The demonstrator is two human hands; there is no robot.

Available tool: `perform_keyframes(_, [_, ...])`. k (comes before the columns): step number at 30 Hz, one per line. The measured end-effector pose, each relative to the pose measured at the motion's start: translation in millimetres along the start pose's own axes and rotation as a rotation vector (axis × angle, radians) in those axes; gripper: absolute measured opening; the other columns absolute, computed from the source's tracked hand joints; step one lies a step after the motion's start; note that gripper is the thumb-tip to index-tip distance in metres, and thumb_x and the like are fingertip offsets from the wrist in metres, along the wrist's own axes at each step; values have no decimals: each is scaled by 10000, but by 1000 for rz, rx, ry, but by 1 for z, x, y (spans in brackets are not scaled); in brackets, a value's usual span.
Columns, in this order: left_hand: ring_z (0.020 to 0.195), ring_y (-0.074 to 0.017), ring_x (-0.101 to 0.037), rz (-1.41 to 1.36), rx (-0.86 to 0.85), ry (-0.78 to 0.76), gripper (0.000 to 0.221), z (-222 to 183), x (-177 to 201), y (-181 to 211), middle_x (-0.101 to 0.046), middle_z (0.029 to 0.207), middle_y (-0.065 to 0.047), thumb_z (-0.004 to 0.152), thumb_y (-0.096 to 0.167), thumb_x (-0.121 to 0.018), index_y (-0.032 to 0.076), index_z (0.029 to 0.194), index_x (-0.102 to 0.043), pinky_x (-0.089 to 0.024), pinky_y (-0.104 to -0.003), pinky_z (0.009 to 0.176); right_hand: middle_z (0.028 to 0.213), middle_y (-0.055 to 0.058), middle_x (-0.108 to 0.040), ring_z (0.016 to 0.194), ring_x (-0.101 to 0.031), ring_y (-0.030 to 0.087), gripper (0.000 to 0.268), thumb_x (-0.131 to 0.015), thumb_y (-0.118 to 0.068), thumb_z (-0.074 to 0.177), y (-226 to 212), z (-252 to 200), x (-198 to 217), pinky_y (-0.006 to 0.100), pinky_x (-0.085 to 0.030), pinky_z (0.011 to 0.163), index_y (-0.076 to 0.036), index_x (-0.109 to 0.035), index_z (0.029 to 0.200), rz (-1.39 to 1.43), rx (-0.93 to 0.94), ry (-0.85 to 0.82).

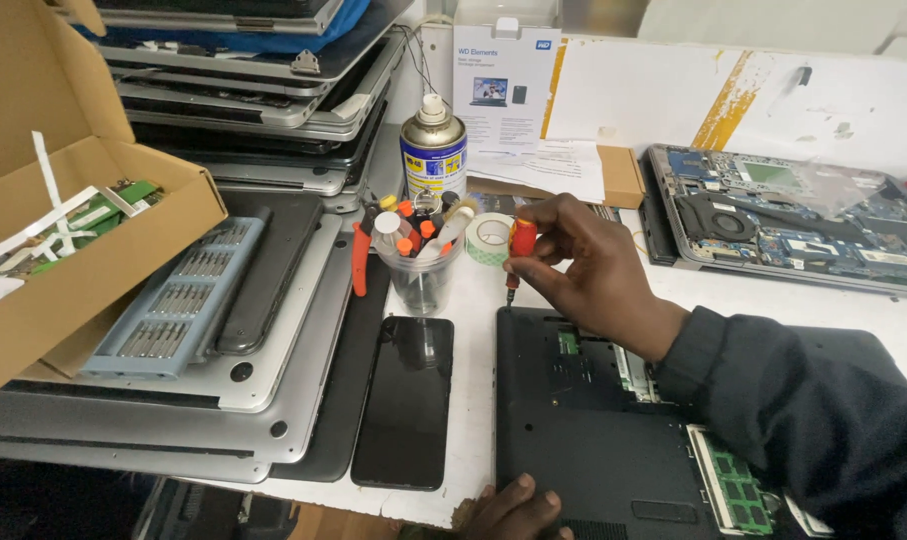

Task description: A person uses a screwdriver to remove screws from a laptop's bottom cover and manipulates internal components.

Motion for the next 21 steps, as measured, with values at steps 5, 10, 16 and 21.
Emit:
perform_keyframes(5, [1116,-137,-600,145,-85,174,141,0,5,7,-695,1041,186,812,368,-700,310,936,-732,-477,-480,899,914,85,-619,737,-601,162,359,-759,-170,798,-10,-1,5,266,-533,664,-22,-567,1063,-135,144,15])
perform_keyframes(10, [1210,-203,-512,83,-103,-66,174,-5,0,-6,-652,1182,129,834,319,-728,304,1001,-773,-404,-530,965,986,80,-623,797,-660,135,239,-635,-75,875,-6,2,4,240,-577,743,-25,-582,1103,128,28,-93])
perform_keyframes(16, [1251,-228,-452,131,-137,-8,202,-13,5,-9,-648,1195,115,825,336,-727,329,1026,-741,-377,-566,994,930,103,-611,854,-611,232,195,-615,-191,903,-26,4,11,318,-487,748,-22,-563,984,-30,256,-64])
perform_keyframes(21, [1206,-330,-499,223,-252,241,126,-27,8,11,-661,1127,-1,848,293,-683,225,951,-706,-440,-474,1049,762,47,-548,609,-492,144,241,-752,-224,807,-25,3,19,259,-424,564,-62,-583,863,-10,255,39])
Point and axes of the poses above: each hand's wrist, its own z-axis towards the middle knuckle, its own x-axis out of the back of the hand, y = z × x, the point moved 8 cm from there along z, towards the middle knuckle
